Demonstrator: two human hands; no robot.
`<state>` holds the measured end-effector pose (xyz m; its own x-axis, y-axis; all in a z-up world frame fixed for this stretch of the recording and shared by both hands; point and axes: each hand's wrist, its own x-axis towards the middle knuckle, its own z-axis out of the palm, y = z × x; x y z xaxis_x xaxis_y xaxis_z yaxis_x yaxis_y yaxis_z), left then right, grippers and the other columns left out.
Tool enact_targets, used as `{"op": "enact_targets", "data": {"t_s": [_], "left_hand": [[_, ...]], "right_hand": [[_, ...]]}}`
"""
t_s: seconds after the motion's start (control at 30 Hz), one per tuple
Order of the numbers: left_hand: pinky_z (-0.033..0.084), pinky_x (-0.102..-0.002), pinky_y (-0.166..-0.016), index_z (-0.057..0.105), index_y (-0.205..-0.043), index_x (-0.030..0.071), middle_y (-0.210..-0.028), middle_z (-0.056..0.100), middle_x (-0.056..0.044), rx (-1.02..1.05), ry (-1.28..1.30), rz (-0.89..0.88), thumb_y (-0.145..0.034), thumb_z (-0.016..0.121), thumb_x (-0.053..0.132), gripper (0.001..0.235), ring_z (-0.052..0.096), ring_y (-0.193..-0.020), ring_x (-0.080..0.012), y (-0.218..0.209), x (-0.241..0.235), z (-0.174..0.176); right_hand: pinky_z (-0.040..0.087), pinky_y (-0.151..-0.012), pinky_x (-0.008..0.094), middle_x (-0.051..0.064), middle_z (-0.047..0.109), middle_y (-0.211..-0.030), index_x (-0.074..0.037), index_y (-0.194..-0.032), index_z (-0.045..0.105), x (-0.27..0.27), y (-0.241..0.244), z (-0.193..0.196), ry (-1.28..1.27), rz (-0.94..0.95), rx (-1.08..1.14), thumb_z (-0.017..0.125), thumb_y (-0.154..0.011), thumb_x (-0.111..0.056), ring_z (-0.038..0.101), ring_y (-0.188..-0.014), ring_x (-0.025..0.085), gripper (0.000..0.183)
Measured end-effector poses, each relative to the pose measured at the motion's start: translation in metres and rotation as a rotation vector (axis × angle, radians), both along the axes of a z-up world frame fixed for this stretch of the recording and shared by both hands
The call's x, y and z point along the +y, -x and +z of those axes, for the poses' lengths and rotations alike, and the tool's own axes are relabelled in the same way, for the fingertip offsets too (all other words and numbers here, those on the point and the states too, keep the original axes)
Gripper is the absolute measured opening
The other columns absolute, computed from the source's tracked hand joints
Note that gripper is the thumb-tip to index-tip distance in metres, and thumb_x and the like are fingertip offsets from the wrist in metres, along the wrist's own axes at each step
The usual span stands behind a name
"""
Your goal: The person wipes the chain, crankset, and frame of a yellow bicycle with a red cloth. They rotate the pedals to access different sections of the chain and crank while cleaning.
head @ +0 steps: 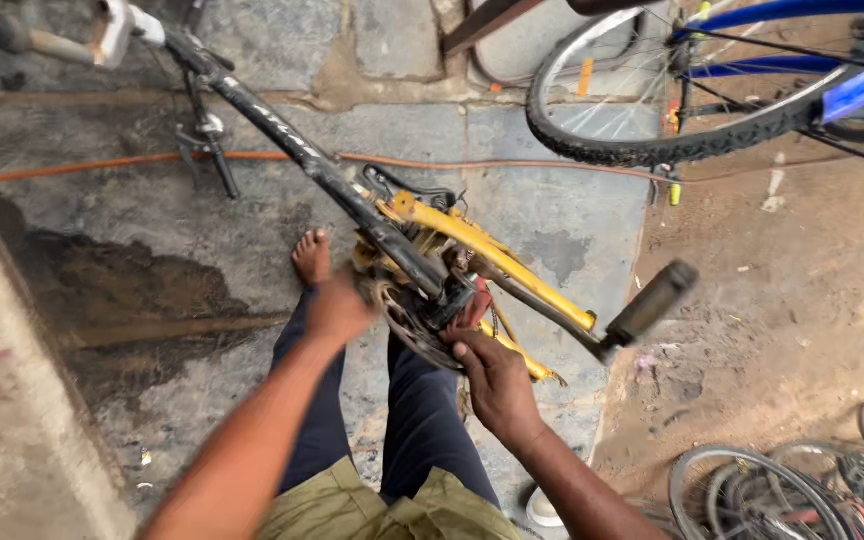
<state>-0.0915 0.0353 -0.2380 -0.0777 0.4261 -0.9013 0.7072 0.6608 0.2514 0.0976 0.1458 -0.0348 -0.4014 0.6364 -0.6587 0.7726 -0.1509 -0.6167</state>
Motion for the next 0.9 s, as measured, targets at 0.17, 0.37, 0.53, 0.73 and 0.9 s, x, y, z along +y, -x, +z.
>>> {"op": "enact_targets", "data": {"t_s": [0.17,0.37,0.53,0.73,0.9], "left_hand": [[0.051,-0.047,-0.099,0.052,-0.141,0.006,-0.129,0.065,-0.023,0.070,-0.335,0.373,-0.068,0.083,0.027,0.081,0.063,-0.118,-0.0400,0.109,0.003,0.131],[0.057,-0.037,-0.076,0.068,-0.122,0.017,-0.092,0.072,-0.008,-0.787,0.229,0.524,-0.072,0.076,0.029,0.052,0.070,-0.082,-0.0197,0.034,-0.029,0.250],[0.053,-0.047,-0.092,0.058,-0.134,0.005,-0.126,0.067,-0.021,-0.758,-0.282,0.232,-0.077,0.078,0.037,0.069,0.066,-0.113,-0.0364,-0.136,-0.033,0.162],[0.050,-0.054,-0.086,0.055,-0.135,0.002,-0.141,0.059,-0.022,-0.043,-0.330,0.096,-0.072,0.081,0.046,0.082,0.061,-0.120,-0.0390,-0.091,0.012,0.009],[0.049,-0.055,-0.099,0.043,-0.151,0.007,-0.138,0.059,-0.022,0.072,-0.304,0.295,-0.072,0.079,0.036,0.091,0.057,-0.124,-0.0429,0.054,-0.004,0.042]], "right_hand": [[0.058,-0.081,0.036,0.017,0.078,-0.099,-0.004,-0.115,0.074,0.007,0.009,0.011,-0.045,0.007,-0.036,0.058,-0.101,-0.019,0.075,-0.089,0.029,0.026],[0.059,-0.082,0.033,0.013,0.079,-0.102,-0.006,-0.117,0.074,0.012,0.026,0.036,0.030,-0.023,-0.004,0.056,-0.100,-0.020,0.076,-0.091,0.022,0.028],[0.059,-0.087,0.035,0.010,0.081,-0.101,-0.004,-0.115,0.073,0.019,0.045,0.035,0.144,-0.246,0.108,0.054,-0.102,-0.021,0.076,-0.093,0.017,0.028],[0.050,-0.102,0.034,0.016,0.076,-0.116,0.009,-0.125,0.066,0.014,-0.005,0.030,0.413,-0.673,0.419,0.047,-0.104,-0.023,0.070,-0.112,0.023,0.042],[0.051,-0.104,0.041,0.019,0.073,-0.116,0.012,-0.118,0.064,-0.014,-0.041,0.034,0.339,-1.009,0.473,0.043,-0.106,-0.022,0.068,-0.112,0.027,0.041]]}}
